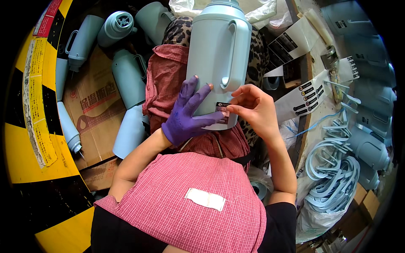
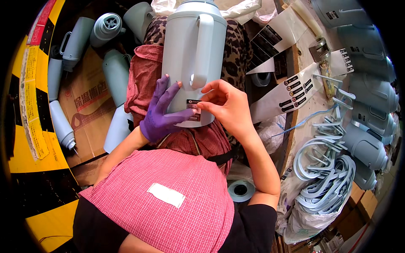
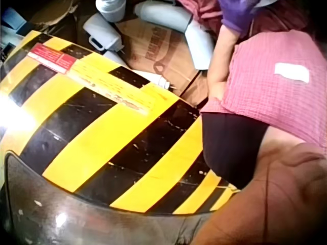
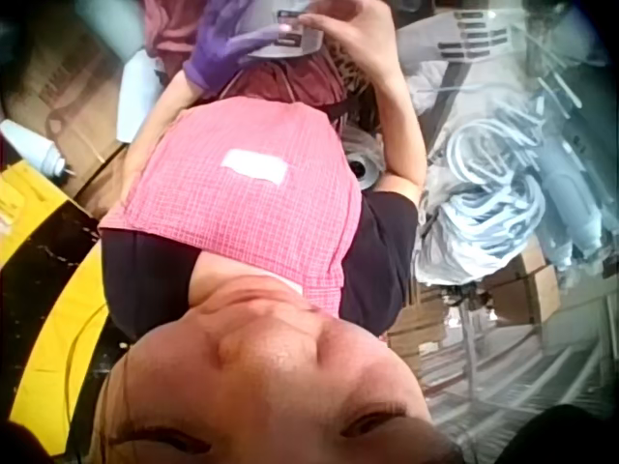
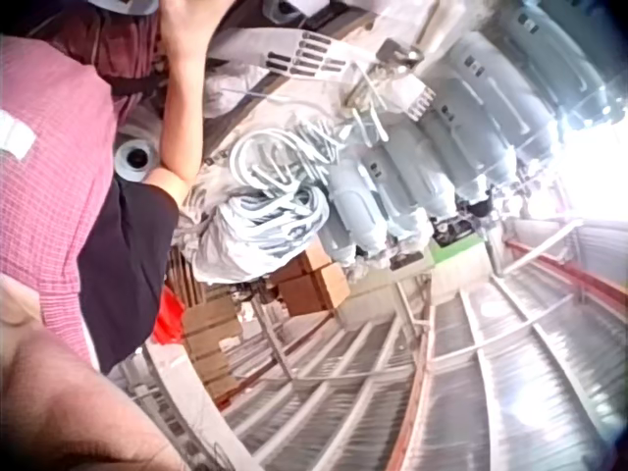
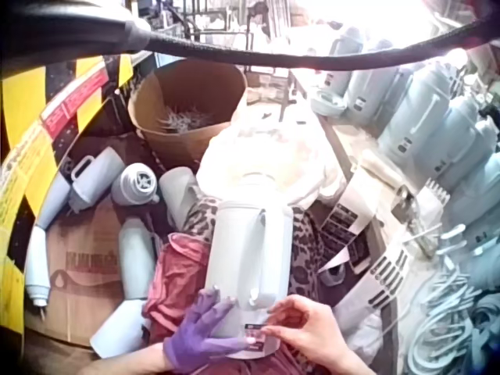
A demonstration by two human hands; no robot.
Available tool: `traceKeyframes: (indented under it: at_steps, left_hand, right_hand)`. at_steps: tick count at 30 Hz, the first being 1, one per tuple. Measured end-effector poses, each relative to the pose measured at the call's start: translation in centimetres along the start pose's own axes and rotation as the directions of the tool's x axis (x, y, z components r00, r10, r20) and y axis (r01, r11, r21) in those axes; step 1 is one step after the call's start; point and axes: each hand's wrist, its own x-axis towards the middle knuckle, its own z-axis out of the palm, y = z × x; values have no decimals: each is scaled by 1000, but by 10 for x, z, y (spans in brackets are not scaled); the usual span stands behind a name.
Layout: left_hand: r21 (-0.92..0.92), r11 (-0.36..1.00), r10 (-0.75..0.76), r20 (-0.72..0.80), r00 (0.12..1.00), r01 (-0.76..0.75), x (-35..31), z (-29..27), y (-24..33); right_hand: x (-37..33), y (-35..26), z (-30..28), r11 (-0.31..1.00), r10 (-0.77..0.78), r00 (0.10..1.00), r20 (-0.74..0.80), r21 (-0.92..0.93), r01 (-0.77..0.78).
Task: The person inserts a white filter ring into the neck of a light-blue water pitcher, applies a black and silver sticker to the body of the pitcher, and attaches a light-blue handle before placing the assembled pitcher into a large bin.
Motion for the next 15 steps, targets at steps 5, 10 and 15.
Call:
traceKeyframes:
  at_steps: [5,10,15]
  left_hand:
    - [66,998,20,47,999,-23,0,-1,-2]
    - [148,978,129,129,983,-148,-2,-4,-10]
    - [210,977,-9,143,990,-22,30,-60,-34]
  right_hand:
    - [6,-2,-6,799,-253,945,-208,-596,83]
    - [26,-19,7,944,-304,911,-281,-220,247]
    - [31,3,27,859,-510,833,-213,-179,480]
